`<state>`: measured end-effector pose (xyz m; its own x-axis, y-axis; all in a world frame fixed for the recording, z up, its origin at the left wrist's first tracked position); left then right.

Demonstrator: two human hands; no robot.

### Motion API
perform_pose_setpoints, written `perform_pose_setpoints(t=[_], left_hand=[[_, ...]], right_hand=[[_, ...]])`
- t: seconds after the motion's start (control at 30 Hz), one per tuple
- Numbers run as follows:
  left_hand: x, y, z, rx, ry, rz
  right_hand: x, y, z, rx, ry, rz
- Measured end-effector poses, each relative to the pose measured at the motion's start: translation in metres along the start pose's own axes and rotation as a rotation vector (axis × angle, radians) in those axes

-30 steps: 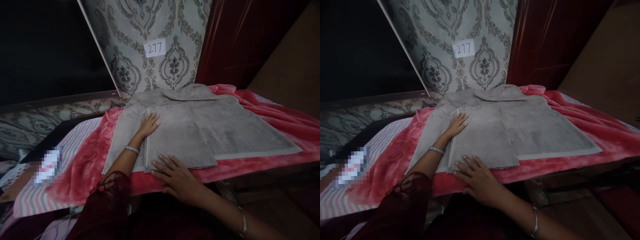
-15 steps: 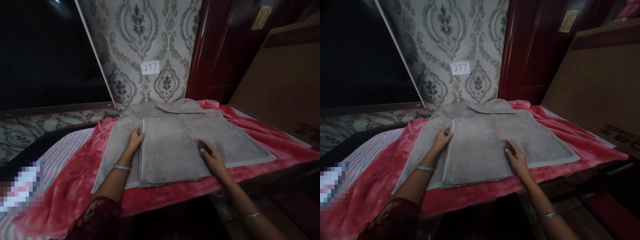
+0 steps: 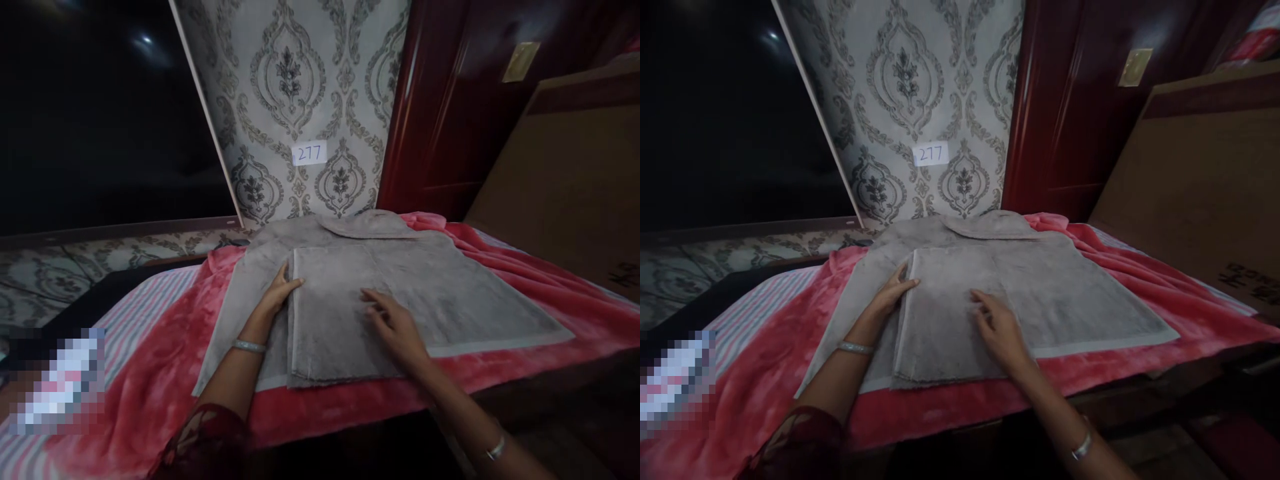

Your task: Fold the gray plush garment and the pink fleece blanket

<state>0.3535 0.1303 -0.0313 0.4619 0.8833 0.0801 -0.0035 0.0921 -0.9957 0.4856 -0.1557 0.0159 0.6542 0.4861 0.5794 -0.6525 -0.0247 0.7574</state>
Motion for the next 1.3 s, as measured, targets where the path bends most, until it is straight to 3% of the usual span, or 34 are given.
perform_pose_setpoints(t=[0.13, 0.23, 0.4, 0.57, 0.7, 0.8, 0.97, 1.1, 1.2, 1.3], left_hand=[[-0.01, -0.002, -0.006, -0.207, -0.024, 0.18], [-0.016, -0.009, -0.016, -0.352, 0.052, 0.221], [-0.025, -0.02, -0.025, -0.463, 0.163, 0.219], [-0.031, -0.03, -0.031, -0.538, 0.222, 0.16], [-0.026, -0.029, -0.031, -0.545, 0.223, 0.124], [-0.02, -0.015, -0.029, -0.502, 0.152, 0.175], [-0.023, 0.007, -0.04, -0.515, 0.165, 0.36], [-0.026, 0.002, -0.039, -0.609, 0.206, 0.461], [-0.024, -0.015, -0.033, -0.726, 0.27, 0.431], [-0.019, -0.013, -0.024, -0.661, 0.211, 0.419]], right_hand=[[0.015, 0.038, -0.088, -0.003, 0.317, -0.026], [0.032, 0.048, -0.125, -0.174, 0.406, -0.067], [0.041, 0.064, -0.148, -0.475, 0.503, -0.072], [0.049, 0.063, -0.149, -0.523, 0.48, -0.094], [0.062, 0.051, -0.138, -0.434, 0.472, -0.14], [0.09, 0.057, -0.112, -0.274, 0.375, -0.147], [0.164, 0.093, -0.038, 0.039, 0.199, -0.172], [0.206, 0.103, 0.025, 0.226, 0.096, -0.127], [0.194, 0.068, 0.044, 0.265, 0.081, -0.139], [0.141, -0.006, 0.035, 0.266, 0.1, -0.354]])
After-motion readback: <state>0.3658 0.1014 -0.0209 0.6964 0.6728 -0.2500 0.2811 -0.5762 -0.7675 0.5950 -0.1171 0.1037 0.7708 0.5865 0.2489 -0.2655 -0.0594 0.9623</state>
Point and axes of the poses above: each hand's wrist, its own x-axis towards the middle knuckle, its own z-axis out of the back of the hand, y = z × x, the point moved 10 cm from there along x, towards the middle knuckle, and after that the axes turned 14 degrees about -y, right-handed, at the moved point
